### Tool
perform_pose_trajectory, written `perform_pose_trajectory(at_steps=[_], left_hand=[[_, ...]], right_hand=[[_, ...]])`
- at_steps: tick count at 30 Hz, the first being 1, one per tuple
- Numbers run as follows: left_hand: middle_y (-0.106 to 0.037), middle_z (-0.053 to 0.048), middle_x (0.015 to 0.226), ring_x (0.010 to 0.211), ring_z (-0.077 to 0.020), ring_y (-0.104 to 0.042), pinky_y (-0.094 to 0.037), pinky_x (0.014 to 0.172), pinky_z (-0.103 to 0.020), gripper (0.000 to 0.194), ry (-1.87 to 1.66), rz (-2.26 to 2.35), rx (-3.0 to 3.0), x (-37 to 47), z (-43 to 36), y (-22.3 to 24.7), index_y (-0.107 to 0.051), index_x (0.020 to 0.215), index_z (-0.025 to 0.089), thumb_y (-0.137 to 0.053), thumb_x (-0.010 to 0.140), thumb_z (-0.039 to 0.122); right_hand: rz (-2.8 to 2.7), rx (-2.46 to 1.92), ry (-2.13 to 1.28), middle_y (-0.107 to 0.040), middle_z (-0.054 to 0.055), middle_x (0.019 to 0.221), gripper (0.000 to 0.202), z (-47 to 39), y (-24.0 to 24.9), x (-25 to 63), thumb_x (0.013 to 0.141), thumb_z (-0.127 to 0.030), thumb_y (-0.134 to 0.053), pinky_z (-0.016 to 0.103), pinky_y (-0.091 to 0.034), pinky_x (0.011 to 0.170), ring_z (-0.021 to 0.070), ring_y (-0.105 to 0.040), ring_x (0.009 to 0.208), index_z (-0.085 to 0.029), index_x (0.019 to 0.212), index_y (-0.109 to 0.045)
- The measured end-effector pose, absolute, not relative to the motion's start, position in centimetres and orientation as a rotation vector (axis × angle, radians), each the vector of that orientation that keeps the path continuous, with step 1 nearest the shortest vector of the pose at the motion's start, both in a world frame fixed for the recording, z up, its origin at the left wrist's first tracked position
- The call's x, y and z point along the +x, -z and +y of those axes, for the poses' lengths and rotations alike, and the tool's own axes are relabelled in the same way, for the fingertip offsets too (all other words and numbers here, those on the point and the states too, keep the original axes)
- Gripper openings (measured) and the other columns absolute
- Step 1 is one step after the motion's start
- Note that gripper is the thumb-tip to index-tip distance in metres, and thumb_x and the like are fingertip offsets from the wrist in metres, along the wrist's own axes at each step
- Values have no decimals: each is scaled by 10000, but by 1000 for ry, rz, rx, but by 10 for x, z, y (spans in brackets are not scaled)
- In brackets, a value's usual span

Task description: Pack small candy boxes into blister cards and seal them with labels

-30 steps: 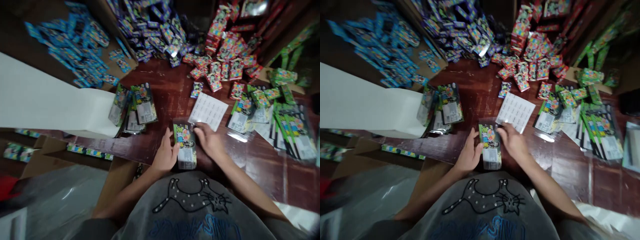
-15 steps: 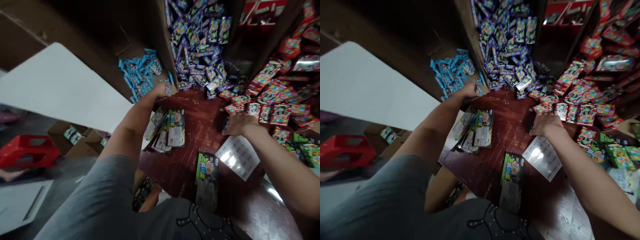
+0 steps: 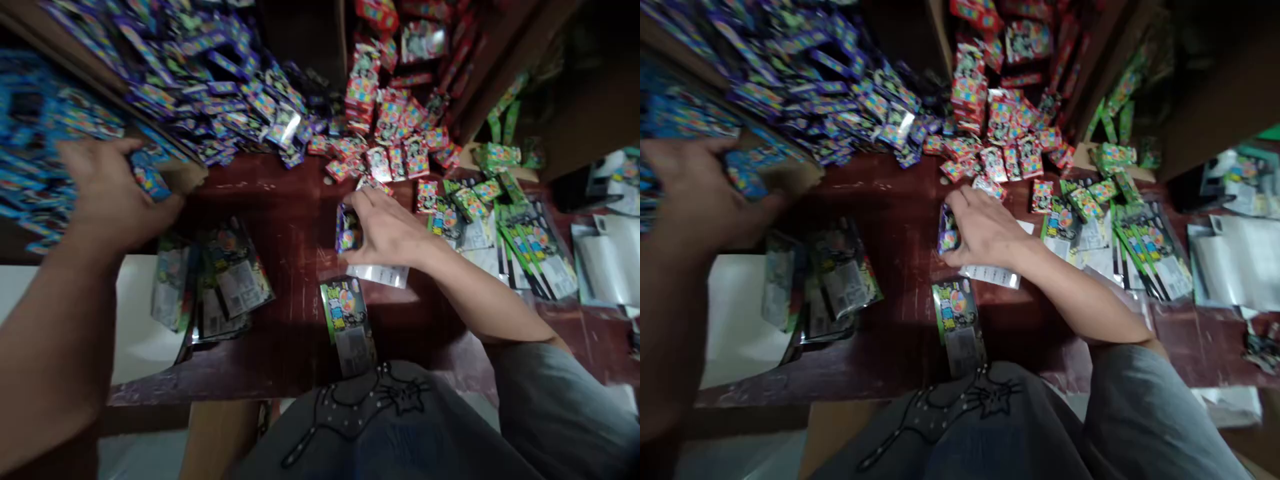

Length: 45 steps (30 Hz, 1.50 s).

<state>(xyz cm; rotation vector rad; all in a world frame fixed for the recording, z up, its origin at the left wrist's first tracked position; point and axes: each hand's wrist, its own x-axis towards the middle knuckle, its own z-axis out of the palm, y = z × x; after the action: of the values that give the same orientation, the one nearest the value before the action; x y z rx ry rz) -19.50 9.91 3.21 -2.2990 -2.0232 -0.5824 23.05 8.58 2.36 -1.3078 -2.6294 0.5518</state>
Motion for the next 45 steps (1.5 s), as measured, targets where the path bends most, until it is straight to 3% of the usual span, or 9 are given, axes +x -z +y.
perform_pose_trajectory(at_steps=[6, 12, 15, 19, 25, 31, 36, 41, 45], left_hand=[[-625, -160, 1372, 1232, -396, -622, -531, 1040, -587, 945, 502, -1502, -2786, 21, -44, -11, -542, 1515, 233, -910, 769, 679], [-579, -284, 1570, 1399, -497, -569, -522, 1095, -646, 968, 119, -1492, -3042, 143, -98, 47, -575, 1580, 110, -896, 829, 628], [-467, -326, 1676, 1569, -561, -394, -385, 1229, -744, 1122, 134, -1519, -3053, 155, -83, 43, -509, 1637, 73, -887, 793, 709], [-344, -278, 1774, 1661, -491, -285, -262, 1353, -656, 942, 291, -1541, -3064, 178, -11, 20, -436, 1683, 79, -816, 934, 504], [-292, -259, 1797, 1673, -416, -270, -231, 1394, -510, 1000, -53, -1613, -3098, 221, 128, 9, -245, 1740, 22, -704, 854, 83], [-430, -254, 1668, 1606, -466, -310, -264, 1356, -552, 1009, -195, -1609, -3067, 234, 175, 33, -410, 1654, 61, -839, 744, 137], [-495, -153, 1518, 1476, -397, -431, -353, 1291, -561, 912, 360, -1554, -3111, 238, 132, 26, -519, 1532, 192, -963, 770, 423], [-655, -117, 1253, 1150, -289, -704, -550, 975, -399, 526, 293, -1675, -3218, 252, 39, 7, -677, 1168, 197, -707, 986, 690], [-763, -142, 1011, 951, -287, -764, -530, 799, -362, 497, -203, -1820, -3173, 269, -5, 24, -661, 1274, 135, -464, 1144, 572]], right_hand=[[-2898, -1605, -673, -701, 260, 1368, 729, -35, 5, 319, 828, -544, -867, 600, -559, 1095, 443, -663, 1287, -59, 1344, -693], [-2696, -1700, -577, -460, 244, 1728, 1053, -7, 19, 392, 852, -648, -840, 711, -429, 1254, 497, -462, 1564, -136, 1685, -450], [-2568, -1803, -304, -249, 229, 1833, 1122, 67, 21, 440, 864, -452, -864, 762, -275, 1306, 520, -267, 1668, -154, 1766, -266], [-2694, -1737, -403, -420, 199, 1759, 756, 152, 31, 468, 1061, -515, -517, 663, -237, 1302, 460, -282, 1659, -47, 1653, -461], [-2611, -1315, -417, -545, 229, 1577, 1043, 124, 24, 477, 766, -426, -914, 644, -439, 1248, 442, -523, 1460, -129, 1654, -456], [-2125, -1174, -923, -582, 185, 1526, 870, -28, 77, 501, 900, -453, -802, 543, -567, 1178, 348, -647, 1396, -229, 1608, -348], [-2164, -1439, -601, -601, 238, 1554, 762, -103, 102, 503, 899, -504, -816, 793, -339, 1264, 450, -585, 1480, -245, 1512, -444], [-2170, -1554, -563, -635, 214, 1519, 779, -123, 93, 516, 914, -513, -787, 796, -318, 1251, 442, -628, 1407, -249, 1559, -440], [-2227, -1626, -585, -578, 229, 1603, 992, -133, 91, 527, 915, -526, -775, 833, -284, 1250, 477, -587, 1445, -224, 1716, -274]])
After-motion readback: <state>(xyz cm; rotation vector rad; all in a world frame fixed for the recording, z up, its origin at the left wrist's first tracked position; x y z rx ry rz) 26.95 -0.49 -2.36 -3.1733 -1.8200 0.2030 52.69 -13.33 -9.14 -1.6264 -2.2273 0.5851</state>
